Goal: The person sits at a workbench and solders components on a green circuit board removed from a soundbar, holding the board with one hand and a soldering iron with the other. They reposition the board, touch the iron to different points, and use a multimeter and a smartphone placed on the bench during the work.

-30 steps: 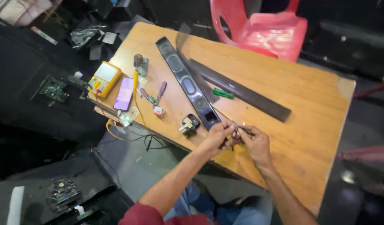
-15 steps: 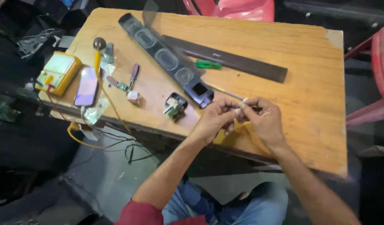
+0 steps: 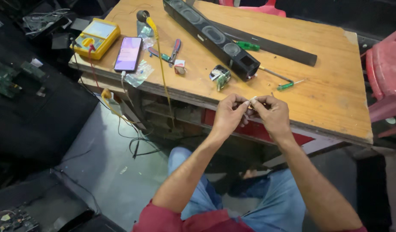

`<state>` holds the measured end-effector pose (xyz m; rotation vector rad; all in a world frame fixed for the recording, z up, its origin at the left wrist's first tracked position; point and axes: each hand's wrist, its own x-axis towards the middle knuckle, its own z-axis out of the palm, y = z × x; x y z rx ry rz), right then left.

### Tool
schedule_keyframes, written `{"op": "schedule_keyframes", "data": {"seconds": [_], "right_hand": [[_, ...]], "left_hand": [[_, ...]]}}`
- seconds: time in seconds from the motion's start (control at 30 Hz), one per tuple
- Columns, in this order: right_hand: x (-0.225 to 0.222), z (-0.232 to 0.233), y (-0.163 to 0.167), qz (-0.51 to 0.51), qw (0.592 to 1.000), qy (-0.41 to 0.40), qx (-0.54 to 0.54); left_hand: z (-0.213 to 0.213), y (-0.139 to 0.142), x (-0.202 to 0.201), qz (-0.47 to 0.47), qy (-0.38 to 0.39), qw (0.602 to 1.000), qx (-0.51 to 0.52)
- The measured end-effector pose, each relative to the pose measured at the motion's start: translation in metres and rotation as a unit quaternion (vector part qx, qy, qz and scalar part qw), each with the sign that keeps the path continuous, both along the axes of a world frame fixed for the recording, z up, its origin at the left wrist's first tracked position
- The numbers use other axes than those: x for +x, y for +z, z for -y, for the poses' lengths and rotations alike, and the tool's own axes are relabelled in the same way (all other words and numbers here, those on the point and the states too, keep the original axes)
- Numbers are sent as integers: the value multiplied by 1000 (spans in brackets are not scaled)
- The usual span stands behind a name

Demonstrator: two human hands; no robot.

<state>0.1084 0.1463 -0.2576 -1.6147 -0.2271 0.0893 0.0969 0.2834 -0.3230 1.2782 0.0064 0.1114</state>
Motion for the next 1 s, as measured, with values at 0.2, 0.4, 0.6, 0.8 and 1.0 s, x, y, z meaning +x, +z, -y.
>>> {"op": "schedule_keyframes", "data": {"seconds": [0.2,0.4,0.6,0.8,1.0], "right_hand": [[-4,-12,11,46,994,1,-102],[17,-22,22,23,993,9,-119],[43,-1,6,17,997,-39,-59],[53,6,-22,7,997,-73,-16],[57,7,-37,57,994,-85,26]], "left_hand": [[-5,-6,-8,-13,-8,998,-65],[-10,-19,16,179,181,930,264],[-7,-38,52,28,68,996,50],[-11,-34,65,-7,19,999,-31],[-12,-23,77,18,9,996,-86]]}}
